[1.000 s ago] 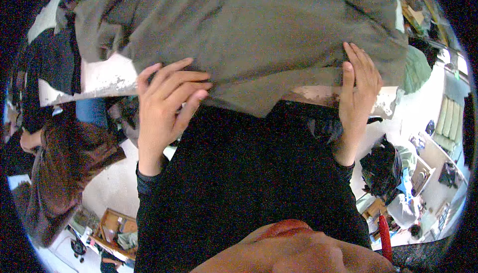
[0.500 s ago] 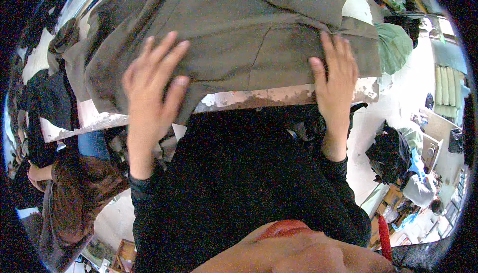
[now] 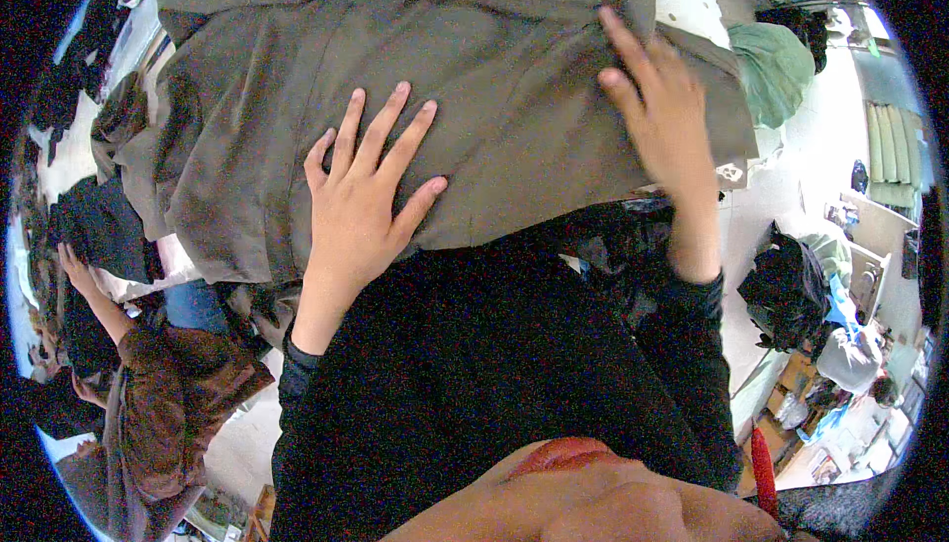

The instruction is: The person folds a pair of olive trousers on a work table. They smooth the fabric, measure the leg width with a tape measure, and apply a piece of white tape to the hem before folding the garment.

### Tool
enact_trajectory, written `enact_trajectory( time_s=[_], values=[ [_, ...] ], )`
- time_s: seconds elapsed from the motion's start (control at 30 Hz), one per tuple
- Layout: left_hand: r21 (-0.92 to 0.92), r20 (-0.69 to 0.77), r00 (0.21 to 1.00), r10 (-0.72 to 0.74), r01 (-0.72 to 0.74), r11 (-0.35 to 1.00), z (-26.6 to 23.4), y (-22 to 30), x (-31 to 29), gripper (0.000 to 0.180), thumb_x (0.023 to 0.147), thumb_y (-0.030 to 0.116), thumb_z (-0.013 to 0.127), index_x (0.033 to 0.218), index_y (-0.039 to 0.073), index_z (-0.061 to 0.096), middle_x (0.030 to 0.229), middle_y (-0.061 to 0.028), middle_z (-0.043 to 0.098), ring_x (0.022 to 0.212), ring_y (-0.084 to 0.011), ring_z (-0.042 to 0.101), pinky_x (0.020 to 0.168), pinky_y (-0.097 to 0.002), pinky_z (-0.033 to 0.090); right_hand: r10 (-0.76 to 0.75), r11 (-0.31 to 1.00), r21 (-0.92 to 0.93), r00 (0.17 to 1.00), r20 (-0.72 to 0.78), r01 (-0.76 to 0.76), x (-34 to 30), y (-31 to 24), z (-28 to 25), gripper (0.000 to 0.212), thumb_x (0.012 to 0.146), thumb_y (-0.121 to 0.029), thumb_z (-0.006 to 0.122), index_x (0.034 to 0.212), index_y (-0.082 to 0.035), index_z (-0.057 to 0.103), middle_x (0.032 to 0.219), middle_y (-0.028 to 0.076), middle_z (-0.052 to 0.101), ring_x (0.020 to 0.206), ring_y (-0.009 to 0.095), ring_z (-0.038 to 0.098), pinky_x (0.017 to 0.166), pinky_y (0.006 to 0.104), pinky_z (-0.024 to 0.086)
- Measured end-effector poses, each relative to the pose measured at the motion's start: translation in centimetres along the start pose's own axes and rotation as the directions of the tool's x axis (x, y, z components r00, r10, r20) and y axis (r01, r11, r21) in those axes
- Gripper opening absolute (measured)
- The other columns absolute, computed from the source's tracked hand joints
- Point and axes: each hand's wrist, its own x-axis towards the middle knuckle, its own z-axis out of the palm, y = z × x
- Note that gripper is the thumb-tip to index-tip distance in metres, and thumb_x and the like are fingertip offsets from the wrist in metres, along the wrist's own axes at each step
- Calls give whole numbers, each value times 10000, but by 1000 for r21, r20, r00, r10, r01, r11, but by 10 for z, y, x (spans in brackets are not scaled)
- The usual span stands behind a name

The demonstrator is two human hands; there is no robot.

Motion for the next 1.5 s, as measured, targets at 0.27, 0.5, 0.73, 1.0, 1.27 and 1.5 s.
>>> enact_trajectory(
  time_s=[0.27, 0.5, 0.73, 1.0, 1.27, 1.5],
  values=[
    [-55, 10, 998, -68, 69, 996, -4, 1, 0, 630, 904, 446, 630, 1477, 244, 464, 1587, -13, 355, 1485, -292, 261, 1156, -468, 180, 95, 926, 366, 995, 1, -89, 52, 29, -29, 346, 966, -360, 584, 1204, -122, 662, 989, 190, 688, 874, 358, 676, 782, 459, 530],
    [-238, 16, 989, -145, 144, 961, -14, 7, 5, 608, 910, 422, 632, 1468, 238, 476, 1582, -13, 366, 1485, -300, 263, 1160, -488, 182, -243, 959, 108, 956, -165, 262, 126, 4, -21, 433, 991, -284, 547, 1336, -22, 551, 1264, 224, 611, 1050, 353, 608, 994, 414, 456],
    [-65, -50, 993, -108, 104, 992, -10, -7, 29, 660, 887, 559, 601, 1478, 306, 454, 1581, 8, 365, 1478, -344, 261, 1157, -552, 169, -110, 990, 94, 989, 97, 101, -24, -12, 8, 542, 977, -444, 529, 1455, -194, 477, 1485, 151, 471, 1365, 363, 431, 1114, 526, 317],
    [-29, -78, 997, -13, 11, 1000, 3, -20, 29, 799, 825, 606, 644, 1517, 300, 390, 1611, -2, 310, 1485, -375, 233, 1157, -573, 174, 931, 364, 205, 358, -68, -908, -97, 108, 10, 726, 980, -583, 451, 1474, -50, 440, 1510, 214, 428, 1385, 370, 414, 1141, 418, 312],
    [-4, -99, 993, -59, 59, 998, -9, -7, 26, 719, 862, 561, 631, 1501, 308, 418, 1603, 10, 328, 1488, -360, 239, 1161, -593, 130, 883, 4, 749, 355, 309, -662, -126, 154, 31, 758, 965, -598, 499, 1470, -36, 433, 1397, 134, 536, 1232, 273, 526, 1012, 397, 414],
    [-108, -73, 996, 44, -52, 993, -10, -5, 13, 581, 923, 469, 600, 1461, 282, 485, 1577, 33, 380, 1481, -309, 283, 1168, -541, 156, 949, 315, 484, 287, -133, -817, -105, 138, 10, 626, 1012, -505, 448, 1277, 36, 618, 1248, 205, 643, 1138, 322, 609, 989, 417, 446]
  ],
)
